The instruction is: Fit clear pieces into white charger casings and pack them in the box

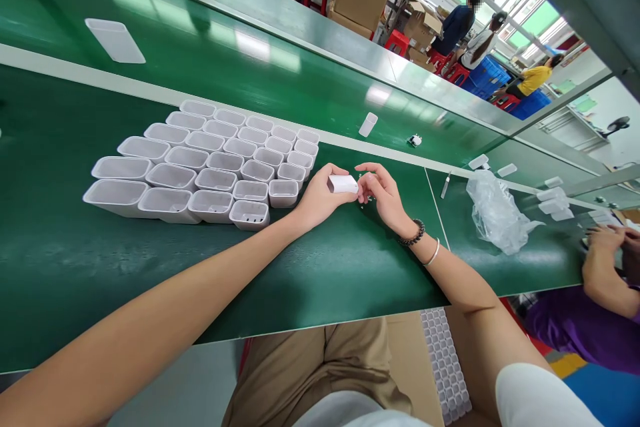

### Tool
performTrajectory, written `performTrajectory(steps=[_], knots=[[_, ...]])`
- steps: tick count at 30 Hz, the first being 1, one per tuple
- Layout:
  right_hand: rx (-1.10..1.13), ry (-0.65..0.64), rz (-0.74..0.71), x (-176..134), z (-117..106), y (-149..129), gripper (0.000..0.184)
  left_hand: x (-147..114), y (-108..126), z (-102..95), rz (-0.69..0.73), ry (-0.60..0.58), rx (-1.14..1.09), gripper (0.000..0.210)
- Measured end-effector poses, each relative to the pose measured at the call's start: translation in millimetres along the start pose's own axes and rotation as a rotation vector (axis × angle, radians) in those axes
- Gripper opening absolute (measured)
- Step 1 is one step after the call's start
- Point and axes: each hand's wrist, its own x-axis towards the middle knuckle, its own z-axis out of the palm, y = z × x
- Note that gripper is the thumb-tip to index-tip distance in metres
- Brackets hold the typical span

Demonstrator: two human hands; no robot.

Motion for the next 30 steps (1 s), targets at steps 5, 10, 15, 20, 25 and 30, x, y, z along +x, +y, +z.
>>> performTrajectory(steps=[5, 10, 15, 20, 25, 30], knots=[[0.234, -0.007, 0.232, 3.0, 5.3, -5.1, 0.025, 0.3, -0.9, 0.3, 0.008, -0.003, -0.016, 0.044], [0.286, -0.003, 0.329, 4.4, 5.5, -7.6, 0.025, -0.8, 0.5, -0.2, 0.014, -0.008, -0.022, 0.041], [0.267, -0.024, 0.302, 3.3, 5.6, -5.9, 0.026, -0.3, -1.2, -0.9, 0.013, 0.005, -0.026, 0.041], [0.272, -0.068, 0.253, 3.1, 2.7, -1.7, 0.023, 0.8, 0.5, -1.9, -0.014, -0.013, -0.047, 0.042], [0.299, -0.111, 0.285, 5.2, -1.3, 2.1, 0.027, 0.2, 2.8, -3.0, -0.029, -0.029, -0.047, 0.043], [0.314, -0.098, 0.273, 4.4, 1.8, 4.5, 0.034, -2.5, 7.1, -5.5, -0.1, -0.097, -0.094, 0.044]])
